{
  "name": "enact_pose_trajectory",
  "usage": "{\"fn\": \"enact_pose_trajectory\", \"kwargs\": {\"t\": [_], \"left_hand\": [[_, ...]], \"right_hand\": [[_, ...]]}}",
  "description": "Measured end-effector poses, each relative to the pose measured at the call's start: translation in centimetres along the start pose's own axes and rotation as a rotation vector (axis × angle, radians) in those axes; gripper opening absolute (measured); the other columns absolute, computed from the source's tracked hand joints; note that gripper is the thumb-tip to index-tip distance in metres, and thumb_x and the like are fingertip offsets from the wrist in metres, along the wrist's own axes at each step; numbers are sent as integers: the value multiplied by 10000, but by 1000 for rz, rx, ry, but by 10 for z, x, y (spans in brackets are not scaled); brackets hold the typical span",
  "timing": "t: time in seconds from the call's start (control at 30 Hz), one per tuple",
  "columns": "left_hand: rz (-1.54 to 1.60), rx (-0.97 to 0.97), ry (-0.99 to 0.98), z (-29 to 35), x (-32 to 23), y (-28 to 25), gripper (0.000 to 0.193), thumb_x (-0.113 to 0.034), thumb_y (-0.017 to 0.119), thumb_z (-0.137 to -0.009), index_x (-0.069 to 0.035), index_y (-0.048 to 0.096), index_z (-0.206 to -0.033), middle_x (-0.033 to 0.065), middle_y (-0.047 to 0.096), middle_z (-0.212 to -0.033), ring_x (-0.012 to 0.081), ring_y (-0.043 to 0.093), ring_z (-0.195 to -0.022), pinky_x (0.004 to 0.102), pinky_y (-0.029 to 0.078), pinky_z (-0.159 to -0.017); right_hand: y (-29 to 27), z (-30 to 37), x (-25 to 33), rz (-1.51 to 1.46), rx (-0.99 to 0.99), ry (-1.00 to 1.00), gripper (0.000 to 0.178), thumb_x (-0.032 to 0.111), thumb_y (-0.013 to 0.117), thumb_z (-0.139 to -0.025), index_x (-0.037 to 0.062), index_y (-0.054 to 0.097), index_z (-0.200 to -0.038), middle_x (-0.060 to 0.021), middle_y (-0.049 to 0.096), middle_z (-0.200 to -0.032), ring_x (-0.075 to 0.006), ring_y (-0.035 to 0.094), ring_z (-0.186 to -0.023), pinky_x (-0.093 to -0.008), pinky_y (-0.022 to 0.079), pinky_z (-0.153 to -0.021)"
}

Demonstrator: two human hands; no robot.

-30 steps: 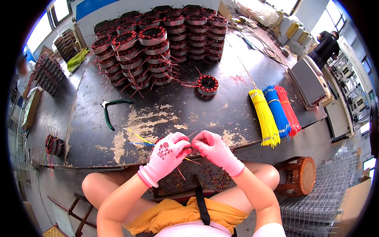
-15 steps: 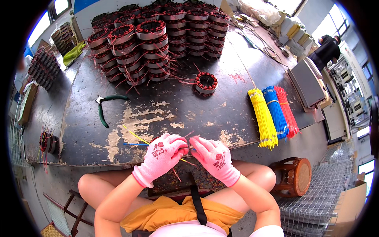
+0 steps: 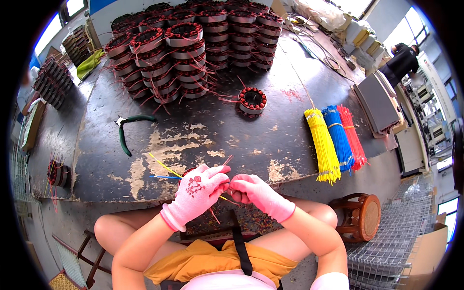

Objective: The person sits at a workbench and assembles small cylindrical electrical components by inserting colored wires into them. They use pliers to trim the wires and secure them with colored zip ties, stacking the finished units on the table.

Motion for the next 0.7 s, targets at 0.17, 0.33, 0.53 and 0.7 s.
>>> {"fn": "enact_pose_trajectory", "kwargs": {"t": [0.17, 0.33, 0.53, 0.7], "left_hand": [[47, -5, -39, 1, 1, 0, 165, -126, 711, -845, -114, 668, -1004, 21, 706, -1219, 270, 655, -912, 411, 562, -810], [42, -28, -17, 0, 2, 2, 165, -131, 716, -847, -115, 673, -1005, 21, 708, -1220, 269, 656, -909, 410, 563, -805], [36, -23, -9, -1, 1, 0, 169, -129, 718, -840, -111, 673, -1001, 21, 711, -1214, 269, 652, -899, 408, 564, -795], [44, -46, -27, 0, 0, 1, 149, -119, 716, -832, -107, 672, -975, 13, 712, -1207, 263, 649, -892, 405, 563, -786]], "right_hand": [[-4, 12, 13, 510, -163, -385, 160, 213, 650, -947, 60, 670, -991, -58, 654, -776, -187, 635, -701, -350, 517, -673], [3, 11, 3, 959, -423, -874, 164, 197, 726, -879, 82, 676, -985, -88, 679, -827, -311, 663, -733, -400, 528, -665], [-4, -4, -5, 68, -159, -162, 198, 245, 684, -948, 52, 656, -916, -70, 671, -766, -147, 647, -657, -272, 500, -627], [7, 18, 14, 1181, -673, -1081, 173, 226, 717, -927, 64, 685, -981, -71, 681, -804, -185, 655, -655, -292, 517, -641]]}}
Point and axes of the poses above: each hand's wrist, its own z-axis away from the middle knuckle, its own y-axis out of the palm, x = y × z, the point moved 1 cm from there along -z, towards the middle knuckle
